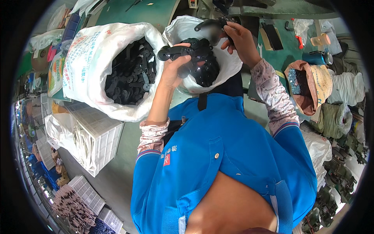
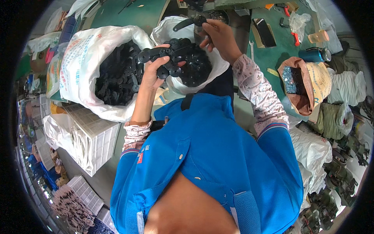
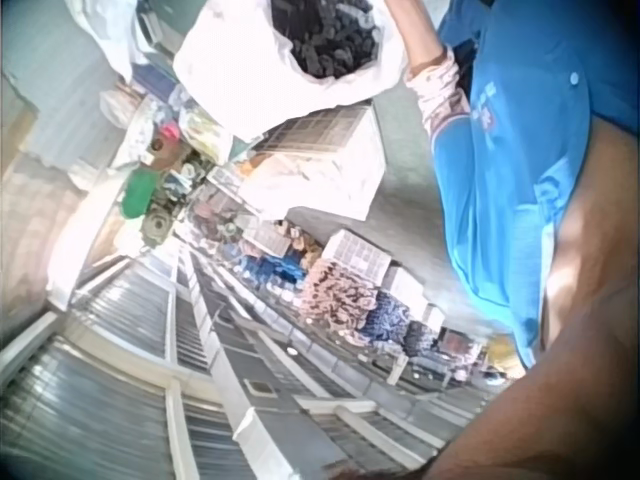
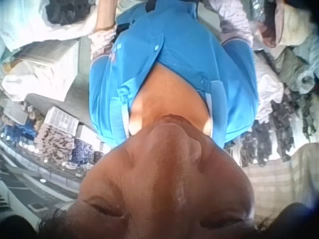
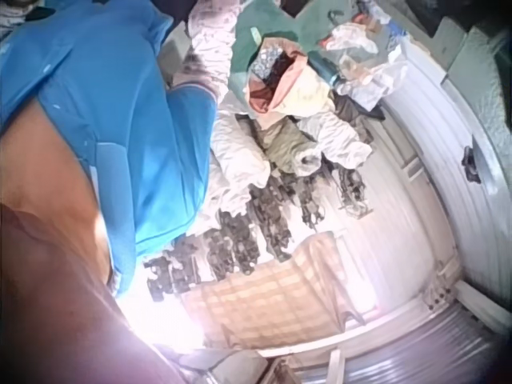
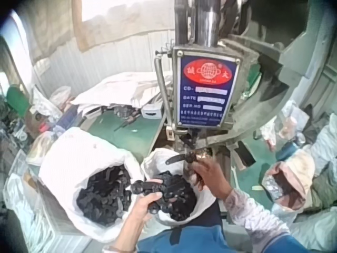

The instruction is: The person repeatedly picks small black plastic components from a white sack, places them into a metal fixture, and secures them by pulling a lever. The person then removes the assembled unit and returns it to the sack. This cycle continues throughout the clip.

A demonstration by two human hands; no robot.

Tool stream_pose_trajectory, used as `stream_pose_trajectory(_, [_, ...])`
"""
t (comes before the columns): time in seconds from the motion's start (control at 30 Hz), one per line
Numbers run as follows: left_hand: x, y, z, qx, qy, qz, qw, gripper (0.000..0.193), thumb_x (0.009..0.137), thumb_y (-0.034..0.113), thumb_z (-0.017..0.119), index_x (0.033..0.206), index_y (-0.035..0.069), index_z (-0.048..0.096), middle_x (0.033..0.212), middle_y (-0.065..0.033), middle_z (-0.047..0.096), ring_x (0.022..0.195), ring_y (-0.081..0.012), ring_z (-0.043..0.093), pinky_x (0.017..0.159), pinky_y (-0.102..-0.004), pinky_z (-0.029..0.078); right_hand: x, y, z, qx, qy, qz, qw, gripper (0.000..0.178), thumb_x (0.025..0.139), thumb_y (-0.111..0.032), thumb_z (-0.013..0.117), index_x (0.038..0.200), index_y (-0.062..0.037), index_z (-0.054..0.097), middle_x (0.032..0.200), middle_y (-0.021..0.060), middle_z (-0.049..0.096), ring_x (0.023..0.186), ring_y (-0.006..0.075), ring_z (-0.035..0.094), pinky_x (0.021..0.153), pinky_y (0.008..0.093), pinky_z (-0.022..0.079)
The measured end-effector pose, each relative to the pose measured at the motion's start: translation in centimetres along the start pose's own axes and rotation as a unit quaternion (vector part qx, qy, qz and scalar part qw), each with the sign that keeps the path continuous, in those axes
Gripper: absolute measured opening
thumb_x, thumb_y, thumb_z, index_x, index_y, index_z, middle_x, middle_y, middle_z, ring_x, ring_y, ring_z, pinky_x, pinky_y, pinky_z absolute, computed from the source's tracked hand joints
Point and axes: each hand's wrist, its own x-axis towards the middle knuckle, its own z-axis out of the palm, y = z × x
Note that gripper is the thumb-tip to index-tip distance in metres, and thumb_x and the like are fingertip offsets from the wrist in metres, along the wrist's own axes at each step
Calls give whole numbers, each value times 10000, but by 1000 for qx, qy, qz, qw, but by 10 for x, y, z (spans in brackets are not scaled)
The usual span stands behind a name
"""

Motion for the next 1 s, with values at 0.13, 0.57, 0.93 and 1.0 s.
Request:
stream_pose_trajectory(0.13, [7, 0, 1, 8, -5, -28, 1000, 375, 753, 4, 597, 1120, -16, 518, 1029, -222, 590, 905, -339, 632, 761, -431, 567, -19, 45, -2, -269, 28, -72, 960, 276, 865, -253, 628, 1000, -15, 593, 925, 138, 596, 732, 215, 631, 561, 316, 491])
stream_pose_trajectory(0.57, [10, -16, -3, 24, 65, -47, 996, 270, 810, 105, 625, 1061, 23, 569, 941, -111, 624, 818, -212, 633, 758, -331, 533, -50, 48, 15, -469, -51, -355, 807, 286, 735, -38, 656, 997, 6, 550, 1227, 182, 464, 1038, 352, 520, 828, 395, 469])
stream_pose_trajectory(0.93, [4, -17, -20, -160, 98, -106, 976, 175, 880, 190, 580, 982, 48, 585, 949, -131, 636, 874, -265, 641, 794, -394, 533, -95, 55, 16, -409, -15, -320, 854, 432, 733, 8, 592, 1155, -77, 552, 982, 113, 599, 818, 312, 611, 698, 366, 510])
stream_pose_trajectory(1.0, [0, -14, -13, -155, 82, -123, 977, 170, 878, 193, 584, 971, 50, 590, 944, -123, 639, 873, -257, 640, 788, -383, 532, -94, 45, 21, -469, -29, -412, 781, 465, 716, -14, 633, 1168, -91, 555, 994, 102, 598, 811, 292, 612, 685, 366, 512])
